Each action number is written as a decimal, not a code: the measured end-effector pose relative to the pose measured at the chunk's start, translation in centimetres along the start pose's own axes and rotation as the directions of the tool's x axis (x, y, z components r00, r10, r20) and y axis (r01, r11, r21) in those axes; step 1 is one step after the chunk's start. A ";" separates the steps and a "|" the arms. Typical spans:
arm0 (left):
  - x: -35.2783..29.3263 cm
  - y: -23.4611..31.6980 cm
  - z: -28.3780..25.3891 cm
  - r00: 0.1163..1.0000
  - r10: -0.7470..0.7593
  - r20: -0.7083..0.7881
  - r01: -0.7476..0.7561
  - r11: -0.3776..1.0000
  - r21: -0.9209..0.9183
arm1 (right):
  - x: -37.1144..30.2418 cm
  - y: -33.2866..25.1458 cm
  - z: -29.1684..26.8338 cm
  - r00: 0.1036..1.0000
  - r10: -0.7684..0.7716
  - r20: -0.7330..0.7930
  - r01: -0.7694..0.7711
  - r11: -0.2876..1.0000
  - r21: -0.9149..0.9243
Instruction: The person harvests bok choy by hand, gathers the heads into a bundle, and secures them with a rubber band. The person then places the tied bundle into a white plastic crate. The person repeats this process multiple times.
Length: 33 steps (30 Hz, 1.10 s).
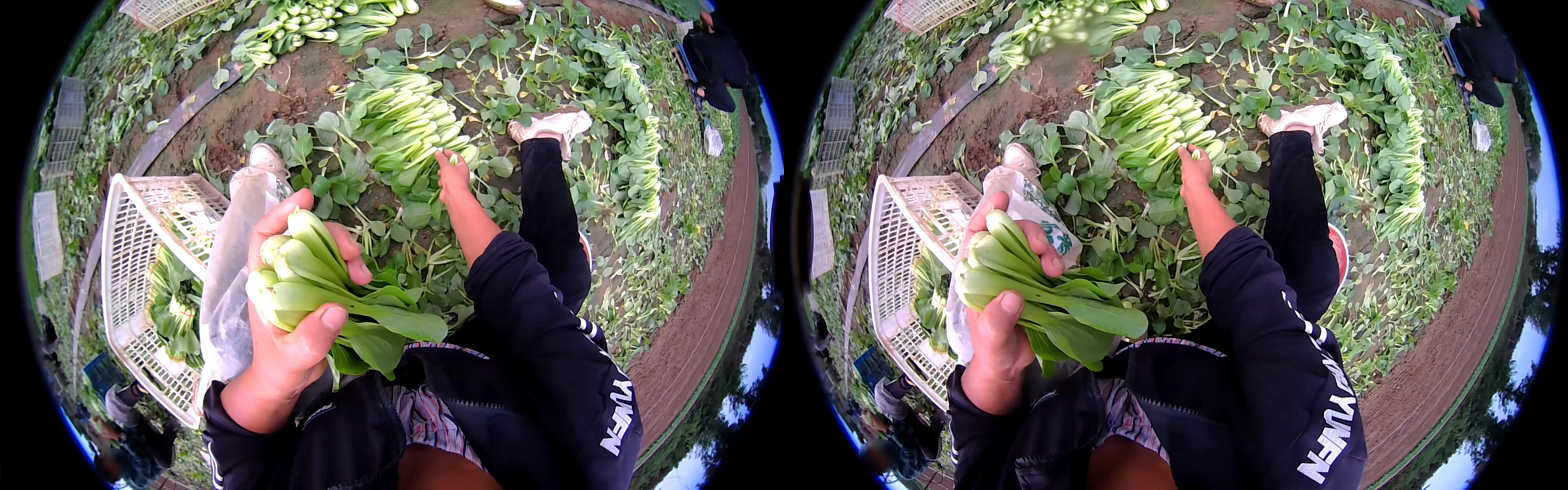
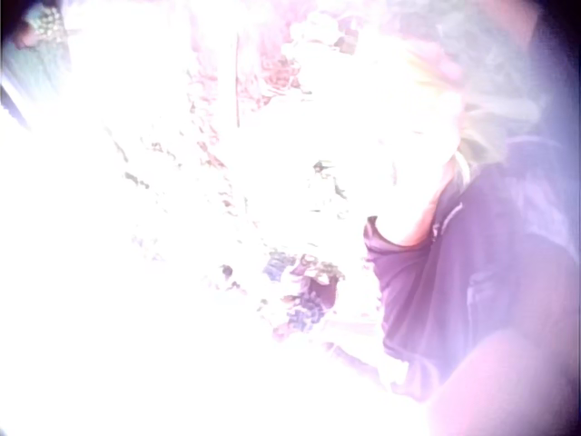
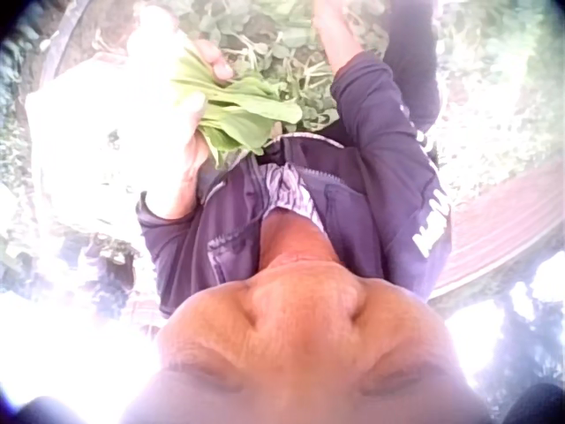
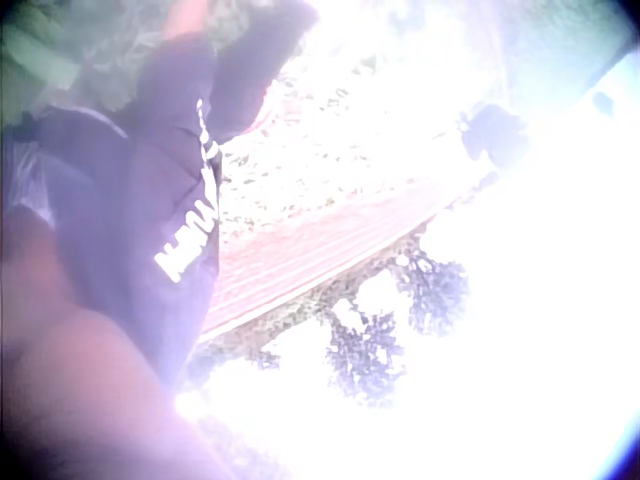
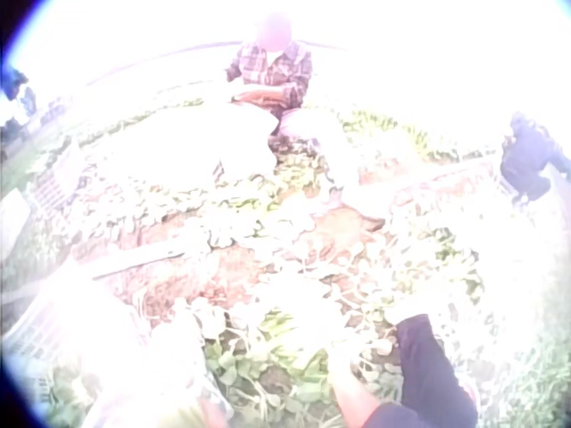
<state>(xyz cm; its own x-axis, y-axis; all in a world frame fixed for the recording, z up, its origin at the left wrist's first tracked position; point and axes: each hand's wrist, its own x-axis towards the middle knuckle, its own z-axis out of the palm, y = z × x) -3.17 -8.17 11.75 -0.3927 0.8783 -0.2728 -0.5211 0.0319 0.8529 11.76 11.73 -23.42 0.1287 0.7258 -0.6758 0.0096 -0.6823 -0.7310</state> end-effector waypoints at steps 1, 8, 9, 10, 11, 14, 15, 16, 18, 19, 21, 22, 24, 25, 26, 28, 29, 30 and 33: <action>0.1 0.0 -0.1 1.000 -0.001 -0.008 0.001 1.000 0.000 | 0.2 0.3 0.7 0.999 -0.045 -0.030 0.045 0.999 0.002; 0.3 0.1 -0.3 0.999 0.040 0.010 -0.040 0.999 -0.015 | 0.6 0.9 0.4 0.986 -0.156 0.063 0.160 0.986 -0.051; 0.3 0.2 -0.1 0.999 0.045 0.014 -0.045 0.999 -0.012 | 0.5 0.8 0.4 0.984 -0.161 0.080 0.164 0.986 -0.036; 0.4 0.3 0.1 0.999 0.051 0.018 -0.051 0.999 -0.009 | 0.4 0.8 0.5 0.981 -0.165 0.098 0.167 0.986 -0.020; 0.3 0.2 0.3 0.999 0.049 0.017 -0.049 0.999 -0.006 | 0.3 0.8 0.6 0.984 -0.163 0.077 0.167 0.984 -0.055; 0.5 0.2 0.5 0.998 0.051 0.022 -0.051 0.999 0.012 | 1.6 1.4 1.6 0.983 -0.181 0.022 0.182 0.975 -0.125; 0.8 0.1 0.5 0.999 0.042 0.024 -0.043 0.999 0.013 | 2.5 1.7 1.8 0.980 -0.197 0.002 0.196 0.971 -0.138; 0.9 0.0 0.6 0.999 0.031 0.018 -0.031 0.999 0.018 | 2.8 2.0 2.0 0.978 -0.206 -0.012 0.202 0.967 -0.153; 0.9 -0.2 0.1 0.999 0.030 -0.025 -0.029 0.999 0.031 | 0.9 1.3 3.5 0.984 -0.171 0.040 0.176 0.964 -0.202; 1.0 -0.2 0.0 0.999 0.039 -0.025 -0.039 0.999 0.029 | 0.1 0.7 3.7 0.983 -0.176 0.049 0.182 0.962 -0.202; 1.2 0.0 0.2 0.998 0.051 -0.022 -0.050 0.998 0.035 | -0.1 1.1 3.8 0.982 -0.176 0.064 0.185 0.964 -0.193; 1.2 0.0 0.2 0.998 0.053 -0.015 -0.052 0.998 0.030 | 0.4 1.4 3.6 0.984 -0.165 0.069 0.176 0.963 -0.204; 1.3 -0.1 0.2 0.998 0.060 -0.006 -0.060 0.998 0.021 | 0.8 2.0 2.8 0.984 -0.131 0.122 0.141 0.987 -0.081; 1.3 -0.1 0.2 0.998 0.060 -0.008 -0.060 0.998 0.021 | 0.8 2.0 2.4 0.982 -0.117 0.151 0.121 0.992 -0.020; 1.2 0.0 0.1 0.998 0.061 -0.008 -0.061 0.998 0.021 | 0.9 1.8 1.8 0.979 -0.027 0.202 0.042 0.997 -0.069; 1.0 0.0 -0.1 0.997 0.070 -0.019 -0.069 0.997 0.016 | -0.1 0.6 0.7 0.978 -0.019 0.208 0.037 0.996 -0.084; 1.0 0.0 -0.2 0.997 0.076 -0.023 -0.075 0.997 0.016 | -0.6 0.0 0.2 0.978 -0.017 0.208 0.037 0.995 -0.089; 0.9 0.1 -0.3 0.997 0.079 -0.024 -0.079 0.997 0.012 | -0.8 -0.2 -0.7 0.970 -0.101 0.221 0.110 0.994 -0.025; 0.7 0.5 -0.2 0.995 0.101 -0.013 -0.101 0.994 -0.033 | -1.4 -1.4 -3.8 0.929 -0.209 0.304 0.170 0.974 0.150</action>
<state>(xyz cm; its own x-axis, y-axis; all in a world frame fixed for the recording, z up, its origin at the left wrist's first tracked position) -3.80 -7.66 11.90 -0.4529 0.8708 -0.1912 -0.5037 -0.0729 0.8608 15.38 11.33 -21.11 -0.1840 0.8440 -0.5038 -0.1175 -0.5277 -0.8412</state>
